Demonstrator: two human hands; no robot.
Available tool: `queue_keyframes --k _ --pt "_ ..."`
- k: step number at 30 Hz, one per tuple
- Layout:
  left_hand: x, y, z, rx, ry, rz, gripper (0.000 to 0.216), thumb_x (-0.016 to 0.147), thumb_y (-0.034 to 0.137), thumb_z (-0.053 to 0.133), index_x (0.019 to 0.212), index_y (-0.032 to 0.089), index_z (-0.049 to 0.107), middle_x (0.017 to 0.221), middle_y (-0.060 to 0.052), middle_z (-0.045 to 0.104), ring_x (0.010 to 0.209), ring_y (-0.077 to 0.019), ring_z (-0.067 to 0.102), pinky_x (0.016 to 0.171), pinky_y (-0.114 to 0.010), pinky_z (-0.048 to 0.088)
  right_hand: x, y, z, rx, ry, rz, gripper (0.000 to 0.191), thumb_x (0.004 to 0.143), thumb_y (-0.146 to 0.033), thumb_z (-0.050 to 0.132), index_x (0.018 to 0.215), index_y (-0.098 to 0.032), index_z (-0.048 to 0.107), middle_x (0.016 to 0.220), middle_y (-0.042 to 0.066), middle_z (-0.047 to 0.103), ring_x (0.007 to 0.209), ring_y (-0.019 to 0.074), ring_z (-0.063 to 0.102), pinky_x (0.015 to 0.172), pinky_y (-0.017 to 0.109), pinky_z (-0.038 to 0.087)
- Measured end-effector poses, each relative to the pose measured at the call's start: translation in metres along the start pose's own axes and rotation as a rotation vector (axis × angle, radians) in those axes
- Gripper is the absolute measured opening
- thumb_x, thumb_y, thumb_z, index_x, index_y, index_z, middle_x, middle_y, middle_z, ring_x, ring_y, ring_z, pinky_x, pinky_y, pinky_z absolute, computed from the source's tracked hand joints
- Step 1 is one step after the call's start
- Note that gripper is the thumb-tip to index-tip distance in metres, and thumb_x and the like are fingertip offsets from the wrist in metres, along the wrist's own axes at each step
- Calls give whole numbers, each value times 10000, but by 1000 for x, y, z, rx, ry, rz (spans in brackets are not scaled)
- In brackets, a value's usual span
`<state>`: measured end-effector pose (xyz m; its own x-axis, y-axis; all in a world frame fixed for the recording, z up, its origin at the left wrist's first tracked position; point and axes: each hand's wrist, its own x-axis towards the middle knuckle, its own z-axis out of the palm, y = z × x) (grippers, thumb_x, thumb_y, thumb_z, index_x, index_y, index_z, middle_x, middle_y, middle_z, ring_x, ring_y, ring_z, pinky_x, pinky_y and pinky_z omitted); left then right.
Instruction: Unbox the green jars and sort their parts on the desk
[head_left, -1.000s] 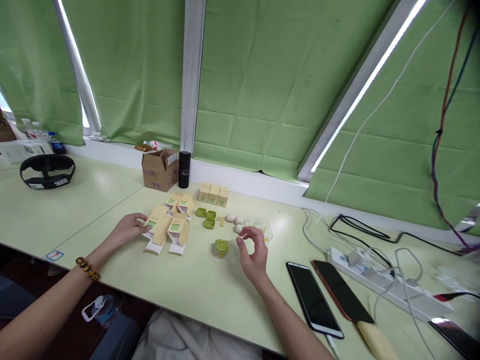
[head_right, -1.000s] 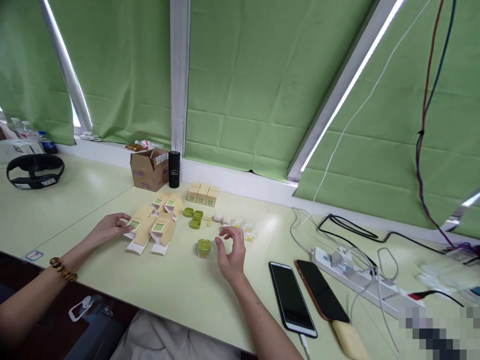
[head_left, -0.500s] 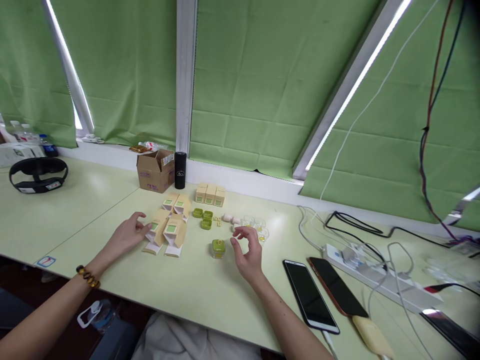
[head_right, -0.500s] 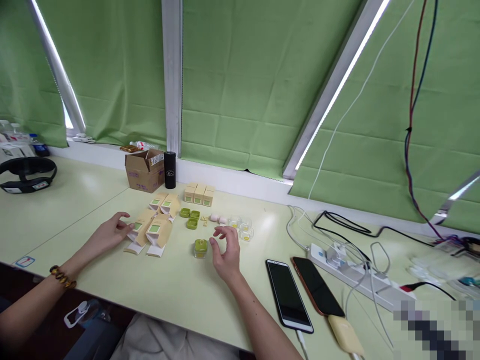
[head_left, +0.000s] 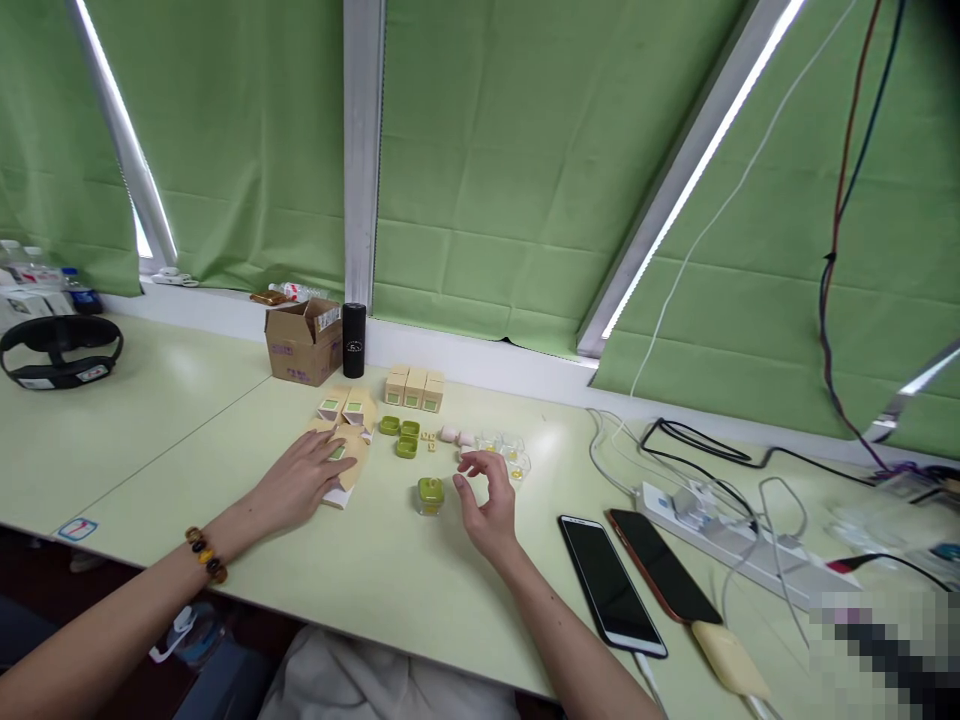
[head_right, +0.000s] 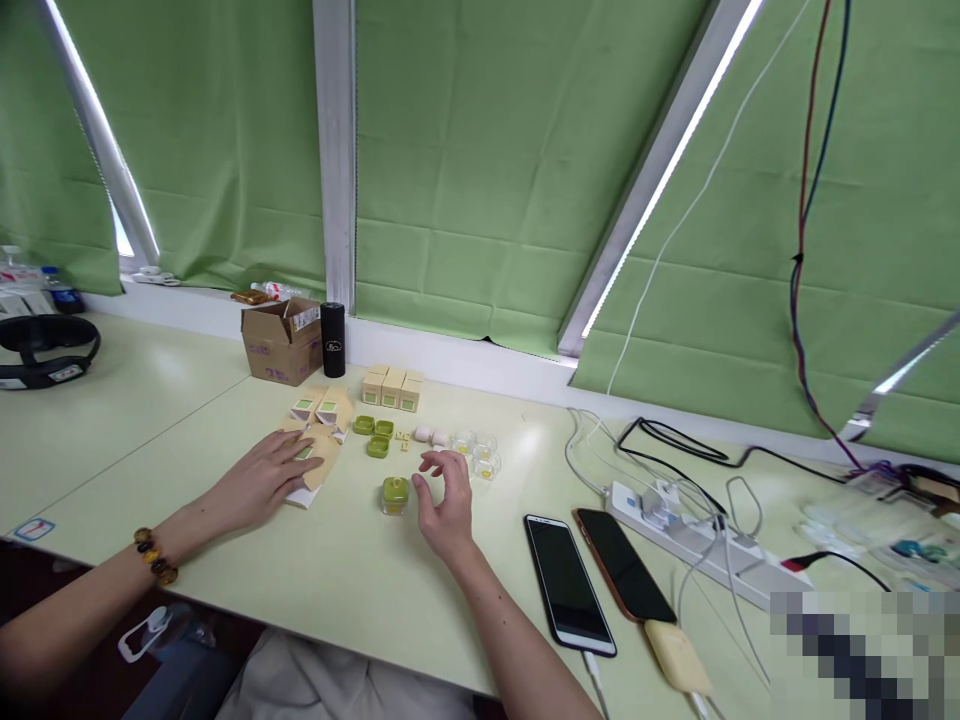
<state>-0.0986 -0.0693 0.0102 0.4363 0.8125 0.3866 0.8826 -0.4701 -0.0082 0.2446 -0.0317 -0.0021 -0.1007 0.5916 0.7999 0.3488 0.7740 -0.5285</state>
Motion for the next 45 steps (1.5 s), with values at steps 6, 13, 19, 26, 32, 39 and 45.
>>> queue_keyframes --k 6,13,19,26,32,39,45 --pt "-1 -1 -4 -12 22 -13 437 990 308 538 1410 257 648 1489 -133 604 1462 -375 454 1236 -612 315 -1 5 1 -8 0 42 186 955 -218 585 1136 -247 619 980 58 653 944 233 596 769 385 537" --pt "21 48 -3 -134 76 61 454 1009 329 548 1454 243 572 1472 -97 622 1465 -334 426 1209 -537 371 -7 23 5 -113 -258 328 410 805 -93 512 1176 -248 587 1023 32 687 834 192 654 681 310 514" --pt "62 104 6 -246 -32 58 537 892 368 716 1385 202 584 1229 -139 723 1348 -388 498 1016 -483 479 -12 34 9 -140 -415 409 446 722 -21 501 1090 -243 623 884 14 718 746 185 674 667 286 500" --pt "103 104 15 -387 -208 15 269 791 392 757 975 204 702 896 -109 682 1004 -335 628 736 -370 479 -9 35 8 -97 -402 420 363 693 -5 512 945 -224 653 812 21 724 732 197 676 673 293 506" --pt "99 88 45 -704 -46 -163 435 874 473 702 1230 224 720 1176 -119 691 1061 -295 671 917 -397 544 -10 36 11 -31 -356 410 424 712 -45 510 1065 -233 651 887 27 730 745 190 674 675 295 517" --pt "105 88 53 -926 168 -300 498 912 577 661 1210 188 748 1180 -136 704 1055 -275 683 946 -435 560 -7 32 18 545 -282 549 442 722 -204 620 1162 -231 589 1020 76 737 861 229 736 655 333 594" --pt "101 94 54 -990 278 -285 416 938 535 653 1156 202 773 1153 -129 696 1022 -250 672 921 -424 572 -4 8 12 908 -329 643 433 843 -388 757 1220 -241 604 1166 115 742 1012 292 748 799 466 640"
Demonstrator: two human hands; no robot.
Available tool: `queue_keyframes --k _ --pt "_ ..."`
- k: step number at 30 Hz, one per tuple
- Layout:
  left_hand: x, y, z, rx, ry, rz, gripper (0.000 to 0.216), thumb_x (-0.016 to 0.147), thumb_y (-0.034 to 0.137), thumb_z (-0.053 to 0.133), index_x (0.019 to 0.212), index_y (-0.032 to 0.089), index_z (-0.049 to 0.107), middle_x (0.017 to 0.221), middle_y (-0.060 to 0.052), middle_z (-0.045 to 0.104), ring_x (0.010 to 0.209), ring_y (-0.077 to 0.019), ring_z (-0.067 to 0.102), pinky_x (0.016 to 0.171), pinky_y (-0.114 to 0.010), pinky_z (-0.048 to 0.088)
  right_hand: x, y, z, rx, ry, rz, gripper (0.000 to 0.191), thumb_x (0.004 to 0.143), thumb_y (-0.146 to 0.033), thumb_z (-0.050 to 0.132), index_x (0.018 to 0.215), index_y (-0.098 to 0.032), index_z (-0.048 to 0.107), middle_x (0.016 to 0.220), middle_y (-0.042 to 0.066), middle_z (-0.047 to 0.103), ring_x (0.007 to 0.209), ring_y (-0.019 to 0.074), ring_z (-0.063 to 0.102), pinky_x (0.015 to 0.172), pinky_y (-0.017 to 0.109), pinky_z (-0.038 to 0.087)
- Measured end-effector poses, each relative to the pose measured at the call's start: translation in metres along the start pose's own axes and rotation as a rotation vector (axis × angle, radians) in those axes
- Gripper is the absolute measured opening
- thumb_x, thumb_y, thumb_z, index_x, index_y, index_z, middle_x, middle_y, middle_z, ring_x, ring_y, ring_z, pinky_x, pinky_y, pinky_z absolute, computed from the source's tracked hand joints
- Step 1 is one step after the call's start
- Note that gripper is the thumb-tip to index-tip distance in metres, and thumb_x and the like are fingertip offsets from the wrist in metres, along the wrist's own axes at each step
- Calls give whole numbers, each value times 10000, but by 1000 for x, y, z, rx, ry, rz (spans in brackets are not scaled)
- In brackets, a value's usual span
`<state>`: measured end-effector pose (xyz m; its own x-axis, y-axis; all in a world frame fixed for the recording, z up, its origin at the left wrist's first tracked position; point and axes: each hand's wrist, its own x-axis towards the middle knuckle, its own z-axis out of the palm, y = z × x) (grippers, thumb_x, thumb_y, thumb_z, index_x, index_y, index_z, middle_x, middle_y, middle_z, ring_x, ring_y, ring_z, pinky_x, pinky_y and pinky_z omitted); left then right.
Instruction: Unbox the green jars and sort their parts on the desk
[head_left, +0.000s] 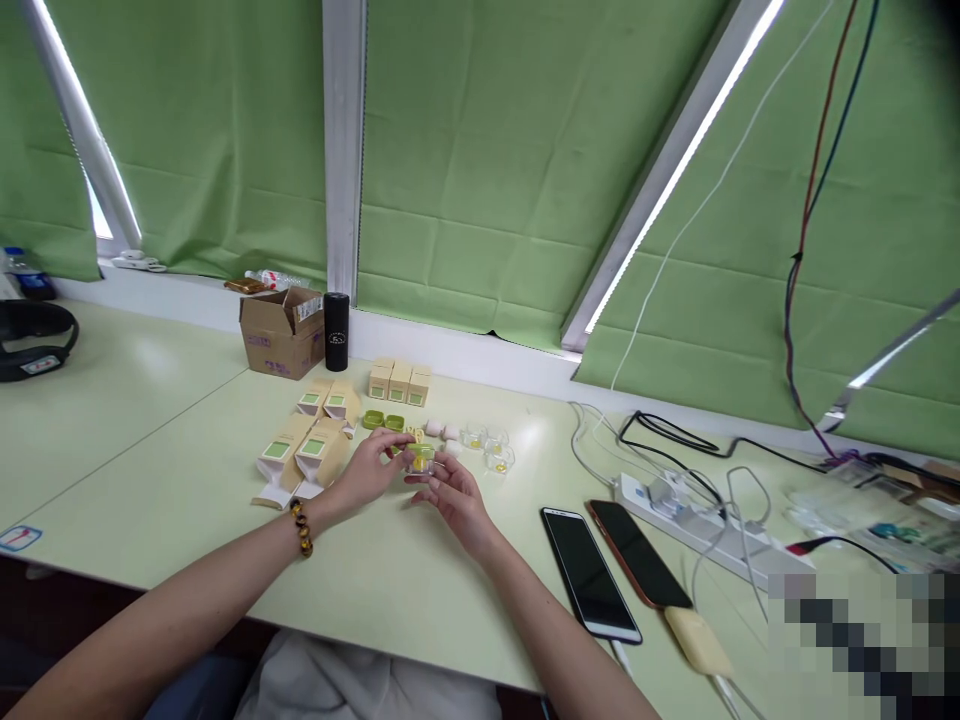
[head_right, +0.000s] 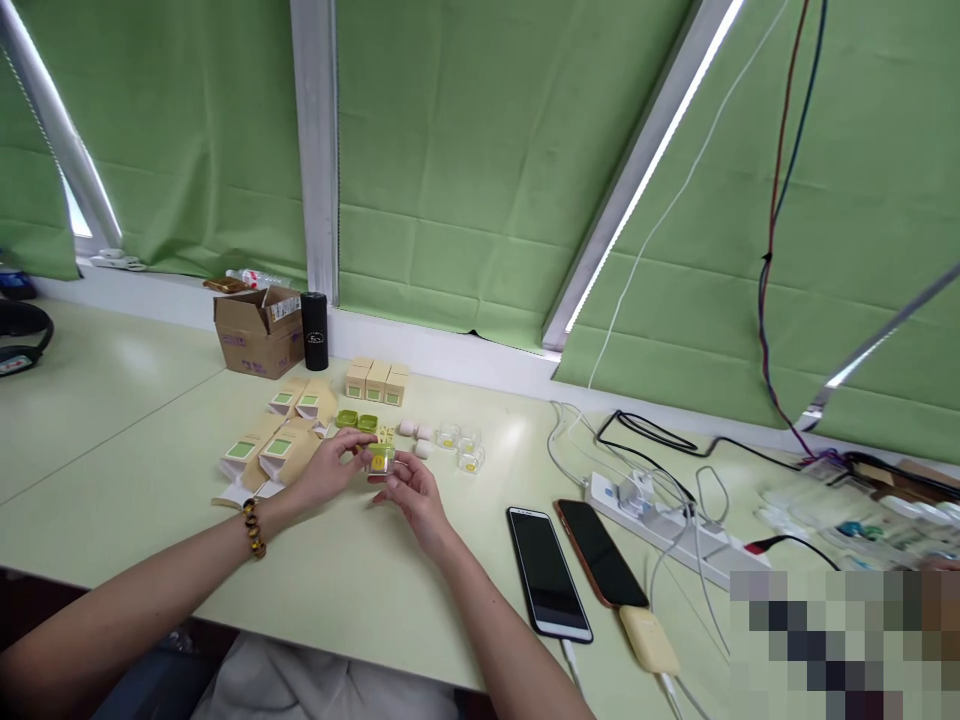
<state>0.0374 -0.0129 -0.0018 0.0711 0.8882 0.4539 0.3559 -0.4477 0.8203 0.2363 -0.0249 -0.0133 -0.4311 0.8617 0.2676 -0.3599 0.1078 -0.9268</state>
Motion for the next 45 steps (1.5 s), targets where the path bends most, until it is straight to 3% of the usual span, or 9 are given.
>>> queue_keyframes --k 4,9,15,21,28,33,38,45 --pt "-5 2 3 1 25 -23 418 925 544 668 1165 216 765 1156 -106 679 974 -228 652 895 -407 576 -2 -2 5 36 2 19 480 826 -464 828 1214 -248 646 1192 108 723 1008 286 733 793 441 640" --pt "-7 0 7 -15 41 -8 424 897 542 710 1159 214 766 1135 -101 664 945 -223 635 888 -405 571 1 3 6 14 109 -7 386 795 -401 879 1115 -254 721 1146 50 715 939 209 703 776 340 622" --pt "-7 -4 3 -156 -21 51 409 1019 501 559 1276 228 722 1272 -132 661 1210 -268 613 1048 -423 507 3 3 5 63 189 -76 487 770 -377 904 1185 -274 671 1082 31 748 905 204 717 808 373 637" --pt "-9 -5 7 -129 9 20 488 904 485 714 1281 174 694 1171 -132 661 970 -234 646 921 -421 554 3 1 4 34 183 -117 389 838 -403 848 1119 -253 625 1073 54 761 965 231 741 855 430 645" --pt "-13 13 9 -135 1 19 369 860 407 785 1134 192 664 1113 -98 689 1018 -237 646 913 -380 525 1 -4 10 -5 201 -107 493 731 -321 932 1127 -268 642 1211 49 718 1019 230 749 951 412 618" --pt "-16 19 3 -235 -70 89 324 1026 445 565 1215 194 645 1132 -110 681 1054 -225 650 980 -388 504 1 -8 5 218 149 -77 332 870 -466 803 1075 -215 729 1065 70 762 937 239 737 866 409 608" --pt "-16 20 2 -201 -49 79 287 1034 434 557 1162 198 656 1049 -89 690 991 -211 667 948 -369 501 2 -12 -3 448 135 -2 309 883 -487 754 976 -193 755 992 99 777 868 234 720 832 403 585" --pt "-14 19 3 -106 -8 75 284 1024 438 555 1071 202 706 1047 -89 693 982 -206 674 902 -345 518 1 -13 -4 415 163 -27 257 867 -436 766 989 -211 754 1031 93 770 903 241 714 792 398 591"
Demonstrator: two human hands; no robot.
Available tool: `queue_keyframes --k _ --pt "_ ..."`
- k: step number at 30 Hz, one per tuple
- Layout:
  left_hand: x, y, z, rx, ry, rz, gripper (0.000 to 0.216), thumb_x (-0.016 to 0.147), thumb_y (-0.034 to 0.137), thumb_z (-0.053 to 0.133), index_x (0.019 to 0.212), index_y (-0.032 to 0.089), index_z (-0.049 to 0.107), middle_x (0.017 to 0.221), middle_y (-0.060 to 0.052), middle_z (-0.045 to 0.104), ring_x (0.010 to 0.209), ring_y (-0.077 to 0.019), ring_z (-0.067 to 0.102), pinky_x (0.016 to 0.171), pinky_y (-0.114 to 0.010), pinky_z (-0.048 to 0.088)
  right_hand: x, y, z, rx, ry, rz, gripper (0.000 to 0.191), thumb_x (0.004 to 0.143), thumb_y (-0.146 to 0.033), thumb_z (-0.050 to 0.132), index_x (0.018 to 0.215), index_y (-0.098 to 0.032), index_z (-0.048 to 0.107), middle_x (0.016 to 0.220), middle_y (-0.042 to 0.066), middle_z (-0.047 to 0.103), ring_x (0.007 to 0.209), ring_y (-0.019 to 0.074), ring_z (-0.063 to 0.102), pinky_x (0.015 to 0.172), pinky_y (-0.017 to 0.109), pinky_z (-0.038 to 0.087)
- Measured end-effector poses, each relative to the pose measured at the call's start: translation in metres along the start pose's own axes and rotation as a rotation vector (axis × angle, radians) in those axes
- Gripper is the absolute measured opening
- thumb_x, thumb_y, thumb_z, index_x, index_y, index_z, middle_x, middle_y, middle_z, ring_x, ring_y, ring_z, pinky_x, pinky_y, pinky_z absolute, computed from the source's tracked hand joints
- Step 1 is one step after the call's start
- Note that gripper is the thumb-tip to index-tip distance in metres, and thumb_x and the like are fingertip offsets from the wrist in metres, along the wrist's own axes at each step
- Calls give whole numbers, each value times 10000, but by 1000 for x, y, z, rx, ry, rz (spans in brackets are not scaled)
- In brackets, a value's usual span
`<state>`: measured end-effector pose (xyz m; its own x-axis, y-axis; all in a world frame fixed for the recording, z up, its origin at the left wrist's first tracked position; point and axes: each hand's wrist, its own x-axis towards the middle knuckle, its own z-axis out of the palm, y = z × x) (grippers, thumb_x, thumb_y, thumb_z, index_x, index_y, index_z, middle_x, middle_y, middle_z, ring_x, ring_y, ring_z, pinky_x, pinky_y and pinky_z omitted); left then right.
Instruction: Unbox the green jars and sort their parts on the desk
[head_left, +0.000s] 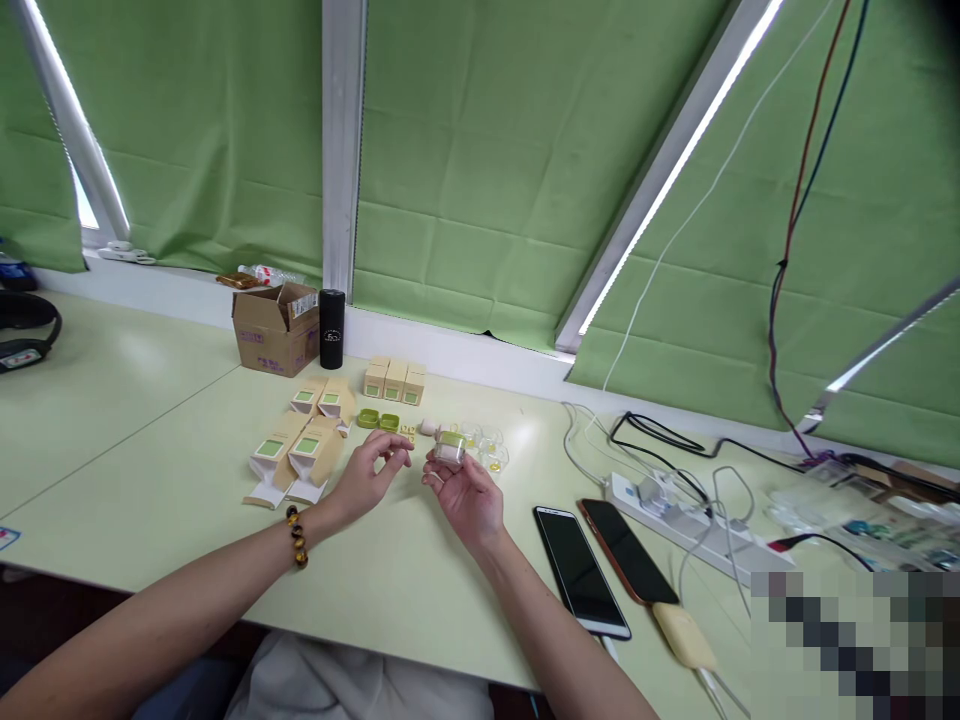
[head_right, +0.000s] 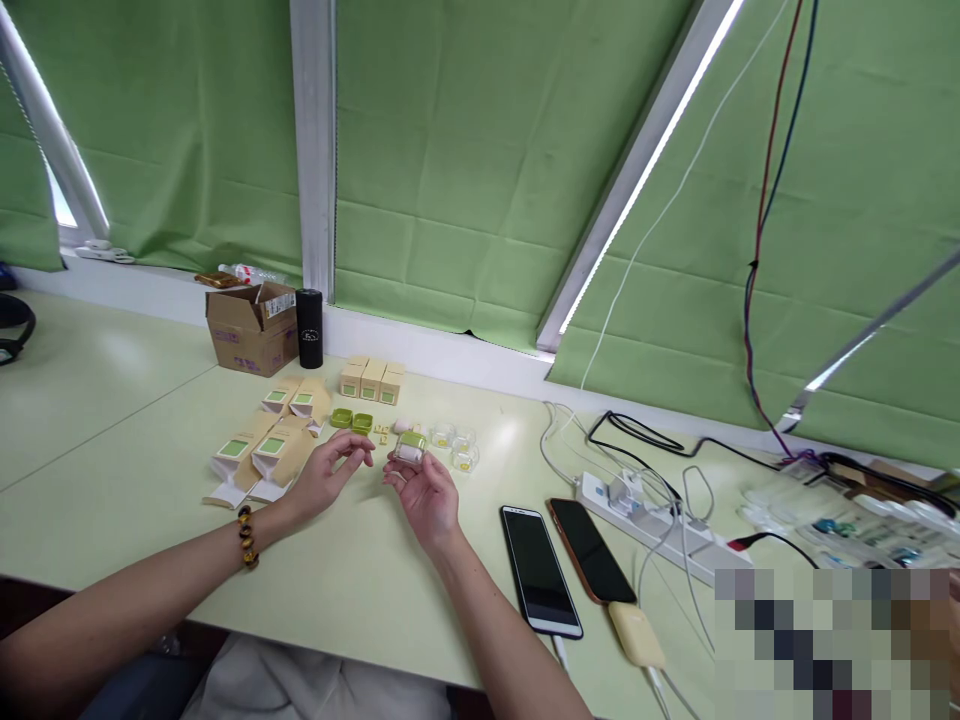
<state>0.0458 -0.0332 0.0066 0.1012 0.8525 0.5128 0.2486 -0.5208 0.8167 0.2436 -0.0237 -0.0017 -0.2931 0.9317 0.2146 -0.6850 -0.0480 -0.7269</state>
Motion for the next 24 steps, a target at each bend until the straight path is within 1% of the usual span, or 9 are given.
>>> queue_keyframes --k 4,8,10,13,15,18,20,22,24 --pt "0 1 0 11 9 -25 337 1012 470 566 1116 202 742 1078 -112 705 998 -226 686 869 -353 546 -2 1 1 -187 53 -71 285 818 -402 833 1022 -221 750 1051 63 749 932 241 712 759 385 621" --pt "0 0 2 12 9 -69 378 988 490 609 1195 212 760 1111 -124 733 1031 -248 692 864 -363 559 -2 4 1 -394 122 -129 444 771 -384 885 1144 -245 687 1067 54 741 943 245 722 809 429 640" --pt "0 -2 3 3 23 -73 372 979 490 627 1195 222 770 1151 -123 740 1059 -255 694 854 -358 565 -2 7 1 -485 135 -163 503 747 -343 899 1183 -270 658 1133 54 717 988 245 718 833 432 641" --pt "1 -5 4 5 41 -60 350 958 481 665 1180 237 782 1183 -112 746 1077 -260 692 819 -344 572 -4 11 3 -628 97 -260 468 757 -256 858 1182 -301 669 1326 68 596 1158 258 656 854 392 637" --pt "2 -6 3 5 33 -47 332 942 463 691 1163 238 793 1159 -109 754 1071 -260 690 825 -348 576 -6 12 5 -713 61 -338 437 787 -201 796 1192 -316 679 1378 75 534 1258 269 589 860 369 629" --pt "1 -4 3 -24 11 -22 300 946 436 688 1130 233 810 1073 -107 763 1021 -254 692 851 -369 579 -9 13 6 -793 21 -410 420 829 -147 707 1207 -327 668 1353 81 547 1313 271 538 891 372 613" --pt "1 -3 3 -50 8 -10 291 954 428 673 1113 232 818 997 -100 761 948 -242 689 821 -369 580 -11 14 7 -812 3 -419 431 846 -131 681 1227 -328 644 1333 78 565 1296 262 546 930 385 598" --pt "0 -1 3 -64 14 -4 281 956 421 666 1090 231 824 951 -92 759 872 -227 678 767 -356 577 -11 14 7 -806 -4 -407 459 847 -140 698 1259 -322 609 1321 76 577 1275 255 554 966 395 583" --pt "0 0 3 -60 25 6 262 957 400 660 1063 229 829 961 -92 767 867 -225 680 769 -356 577 -12 14 9 -795 4 -385 479 844 -174 735 1276 -315 586 1312 74 588 1266 253 558 986 401 569"
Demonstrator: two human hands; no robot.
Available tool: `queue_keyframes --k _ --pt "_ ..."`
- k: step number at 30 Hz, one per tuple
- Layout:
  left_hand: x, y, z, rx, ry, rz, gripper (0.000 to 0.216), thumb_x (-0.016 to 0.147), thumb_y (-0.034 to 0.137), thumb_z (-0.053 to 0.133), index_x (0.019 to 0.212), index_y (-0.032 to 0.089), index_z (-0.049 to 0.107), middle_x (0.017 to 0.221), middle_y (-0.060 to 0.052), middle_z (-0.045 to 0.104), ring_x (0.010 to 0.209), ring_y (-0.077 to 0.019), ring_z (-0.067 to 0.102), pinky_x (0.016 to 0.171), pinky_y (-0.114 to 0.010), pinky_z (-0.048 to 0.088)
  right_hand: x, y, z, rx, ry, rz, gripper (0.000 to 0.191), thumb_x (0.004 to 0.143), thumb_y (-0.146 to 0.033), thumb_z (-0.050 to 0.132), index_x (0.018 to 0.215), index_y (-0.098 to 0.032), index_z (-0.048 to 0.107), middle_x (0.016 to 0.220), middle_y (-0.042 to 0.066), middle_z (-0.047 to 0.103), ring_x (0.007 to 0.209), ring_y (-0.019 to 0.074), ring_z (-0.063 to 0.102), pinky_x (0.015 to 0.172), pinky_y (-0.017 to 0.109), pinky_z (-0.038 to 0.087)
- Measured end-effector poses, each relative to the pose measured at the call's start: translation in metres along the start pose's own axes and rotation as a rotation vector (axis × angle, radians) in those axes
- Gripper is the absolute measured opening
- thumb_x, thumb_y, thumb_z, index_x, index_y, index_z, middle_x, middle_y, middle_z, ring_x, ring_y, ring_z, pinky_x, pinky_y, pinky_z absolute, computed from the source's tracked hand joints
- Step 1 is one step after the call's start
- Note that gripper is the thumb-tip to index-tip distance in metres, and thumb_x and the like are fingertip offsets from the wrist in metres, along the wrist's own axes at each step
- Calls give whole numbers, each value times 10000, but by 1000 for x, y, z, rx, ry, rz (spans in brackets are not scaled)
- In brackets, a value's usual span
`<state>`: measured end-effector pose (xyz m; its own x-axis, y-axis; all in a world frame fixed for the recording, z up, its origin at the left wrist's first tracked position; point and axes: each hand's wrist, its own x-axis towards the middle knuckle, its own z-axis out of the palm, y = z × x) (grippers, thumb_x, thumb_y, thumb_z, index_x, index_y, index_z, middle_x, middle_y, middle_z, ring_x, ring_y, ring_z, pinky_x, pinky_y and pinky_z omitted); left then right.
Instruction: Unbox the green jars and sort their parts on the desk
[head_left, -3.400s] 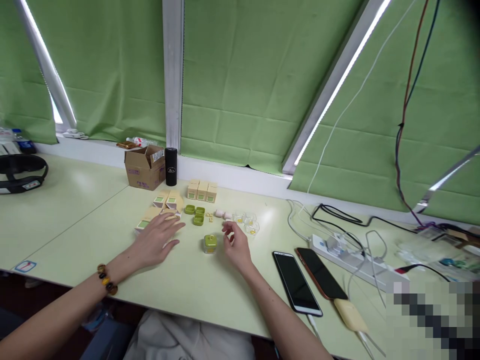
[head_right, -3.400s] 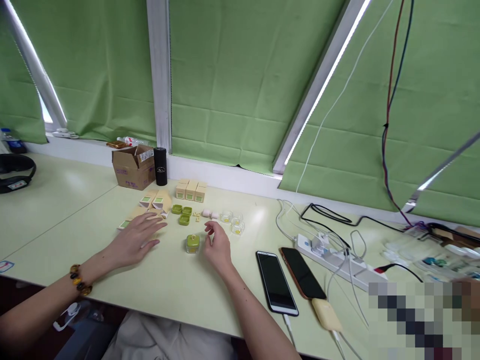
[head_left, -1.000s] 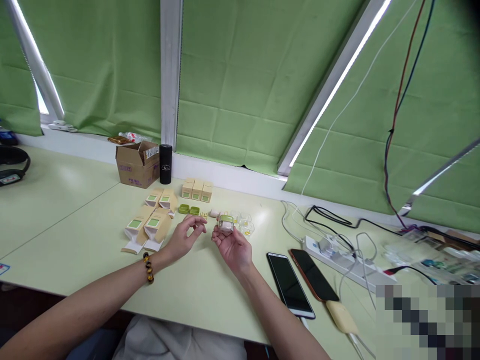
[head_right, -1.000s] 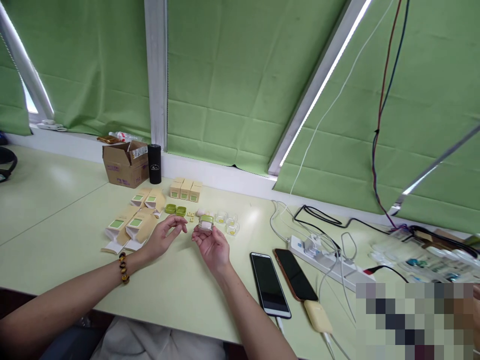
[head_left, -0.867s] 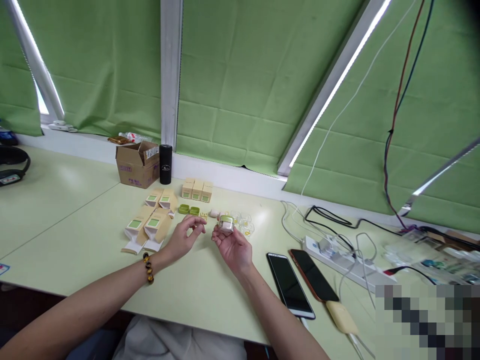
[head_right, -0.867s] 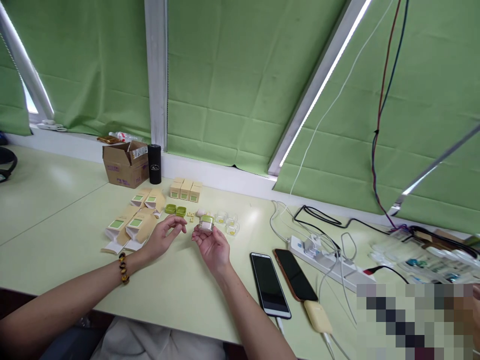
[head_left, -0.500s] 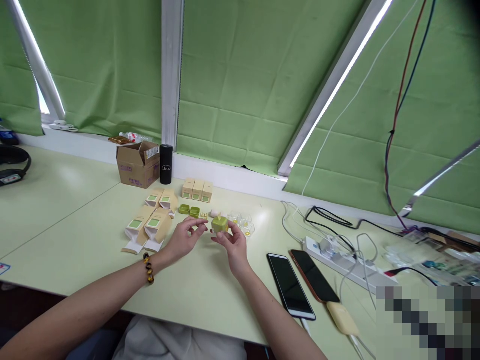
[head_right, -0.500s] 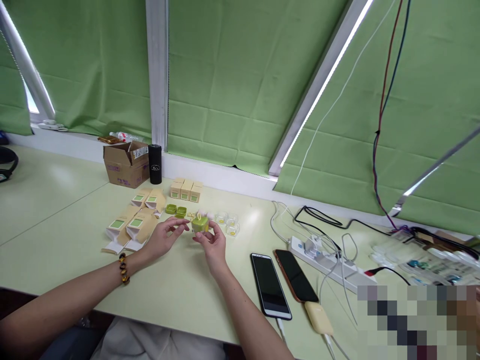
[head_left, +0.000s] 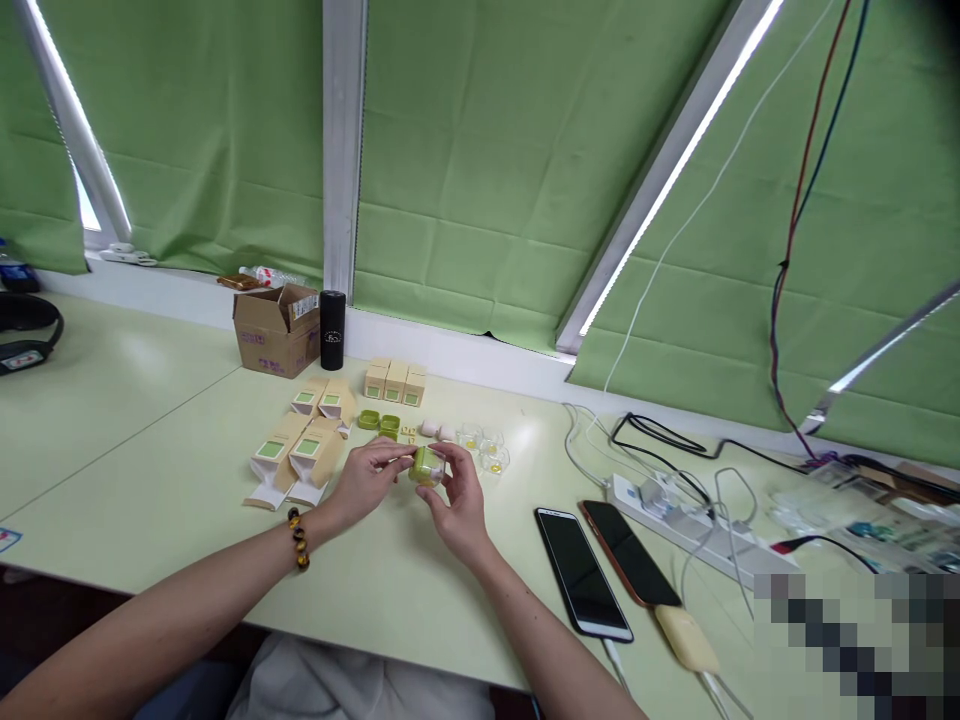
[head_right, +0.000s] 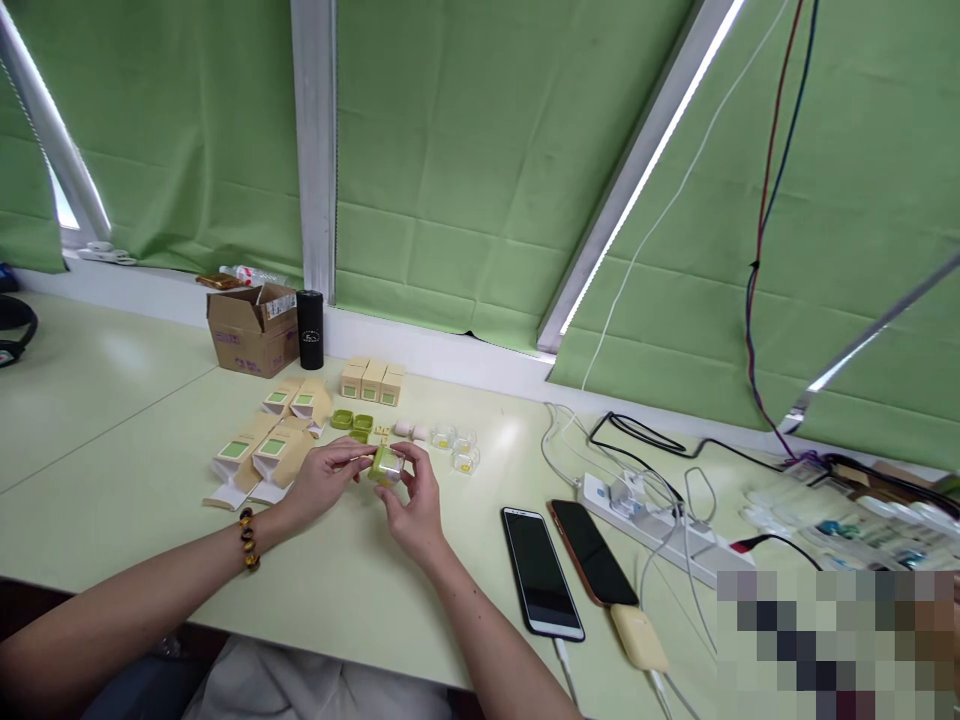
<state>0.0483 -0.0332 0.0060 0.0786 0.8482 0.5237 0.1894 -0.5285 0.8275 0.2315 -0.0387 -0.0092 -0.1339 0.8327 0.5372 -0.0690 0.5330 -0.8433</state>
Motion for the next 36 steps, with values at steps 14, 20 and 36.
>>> queue_keyframes --k 14,20,36 --pt "-3 -2 5 43 102 -146 281 941 472 654 985 229 788 990 -53 802 665 -179 652 627 -304 526 3 -5 2 -68 59 75 553 806 -242 814 1293 -313 562 1256 73 654 1198 272 604 905 398 517" --pt "1 -6 0 -1 169 -159 363 965 553 614 940 205 712 986 -52 768 637 -153 658 603 -290 537 4 -4 -2 -60 81 67 547 807 -256 808 1286 -305 550 1248 71 628 1185 266 587 934 397 499" --pt "18 -24 -6 -357 241 -322 426 817 570 761 847 166 627 887 -46 685 812 -173 665 733 -365 651 17 -9 -23 -88 168 -101 386 880 -261 731 1241 -300 602 1282 80 631 1230 270 586 1046 455 485"
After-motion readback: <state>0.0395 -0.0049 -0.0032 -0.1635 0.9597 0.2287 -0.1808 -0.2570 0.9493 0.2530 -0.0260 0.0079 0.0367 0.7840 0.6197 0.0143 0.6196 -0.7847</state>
